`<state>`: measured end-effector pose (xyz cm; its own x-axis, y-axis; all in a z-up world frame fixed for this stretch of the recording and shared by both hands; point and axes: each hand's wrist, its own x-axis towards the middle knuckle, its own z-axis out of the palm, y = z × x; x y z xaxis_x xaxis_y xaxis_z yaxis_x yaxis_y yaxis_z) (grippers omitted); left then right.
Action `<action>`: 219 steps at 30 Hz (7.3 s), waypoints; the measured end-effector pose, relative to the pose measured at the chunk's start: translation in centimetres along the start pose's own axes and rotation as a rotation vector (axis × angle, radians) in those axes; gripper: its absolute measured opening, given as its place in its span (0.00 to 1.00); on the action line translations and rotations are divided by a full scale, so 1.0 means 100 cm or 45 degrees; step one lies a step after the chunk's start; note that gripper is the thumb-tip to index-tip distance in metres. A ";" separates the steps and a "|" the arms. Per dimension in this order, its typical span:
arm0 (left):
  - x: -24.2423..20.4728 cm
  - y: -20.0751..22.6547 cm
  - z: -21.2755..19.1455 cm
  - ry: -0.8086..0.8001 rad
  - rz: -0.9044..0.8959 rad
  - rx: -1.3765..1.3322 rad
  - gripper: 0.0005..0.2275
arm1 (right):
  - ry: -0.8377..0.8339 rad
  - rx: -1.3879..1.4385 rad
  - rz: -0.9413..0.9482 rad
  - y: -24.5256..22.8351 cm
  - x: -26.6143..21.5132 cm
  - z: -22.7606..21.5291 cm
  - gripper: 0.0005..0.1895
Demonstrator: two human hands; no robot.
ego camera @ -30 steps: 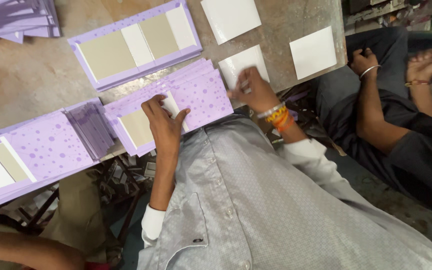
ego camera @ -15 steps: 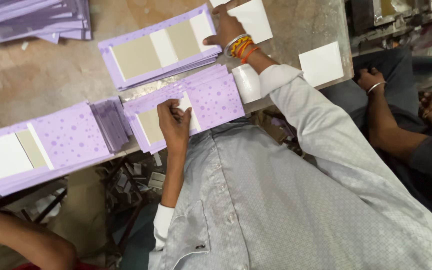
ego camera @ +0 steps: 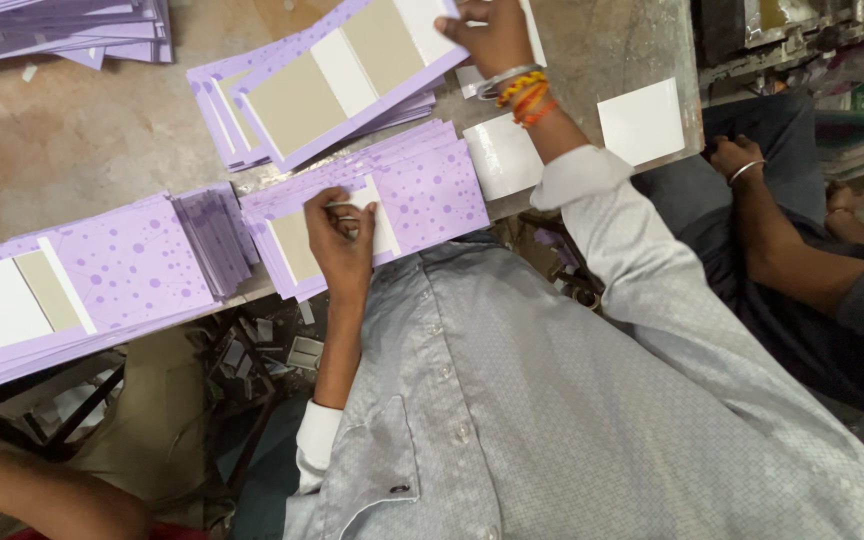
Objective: The person inserts white paper sheets into purple polka-dotted covers and stacks the completed units on the table. The person handles the covers and sheets by hand, repeatedly picking up a cover, inserting a sheet, and placing the finished item on a growing pile.
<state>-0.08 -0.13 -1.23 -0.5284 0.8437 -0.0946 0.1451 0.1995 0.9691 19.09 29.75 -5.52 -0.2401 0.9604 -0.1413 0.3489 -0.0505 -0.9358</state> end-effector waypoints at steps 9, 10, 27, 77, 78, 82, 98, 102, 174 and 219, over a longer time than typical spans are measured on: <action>0.000 0.008 -0.043 0.357 0.038 -0.334 0.31 | 0.119 0.253 -0.278 -0.043 -0.137 -0.042 0.36; 0.001 0.015 -0.048 0.325 -0.021 -0.252 0.34 | 0.119 0.228 -0.244 -0.044 -0.151 -0.042 0.36; -0.026 0.040 -0.070 0.142 0.245 0.797 0.32 | 0.213 -1.129 -0.404 0.046 -0.133 -0.086 0.37; -0.017 0.049 0.023 -0.183 -0.128 0.458 0.11 | -0.305 -0.316 -0.283 -0.019 -0.148 -0.031 0.16; -0.016 0.049 0.023 -0.184 -0.114 0.486 0.11 | -0.317 -0.261 -0.227 -0.018 -0.147 -0.029 0.16; -0.015 0.050 0.024 -0.181 -0.078 0.542 0.11 | -0.314 -0.256 -0.218 -0.014 -0.146 -0.026 0.17; -0.011 0.054 0.024 -0.216 -0.038 0.620 0.11 | -0.330 -0.143 0.105 -0.009 -0.144 -0.024 0.29; -0.010 0.053 0.024 -0.213 -0.017 0.625 0.11 | -0.346 -0.001 0.241 -0.009 -0.144 -0.022 0.29; -0.010 0.056 0.020 -0.129 -0.109 0.546 0.34 | -0.707 -0.348 0.264 0.002 -0.215 -0.074 0.35; 0.011 0.060 -0.080 0.130 -0.254 0.205 0.41 | -0.034 0.125 0.143 -0.038 -0.215 -0.024 0.35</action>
<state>-6.43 -2.02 6.28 -0.6403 0.7268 -0.2485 0.1565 0.4401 0.8842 25.07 9.92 1.86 -0.2287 0.9398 -0.2540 0.2850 -0.1849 -0.9405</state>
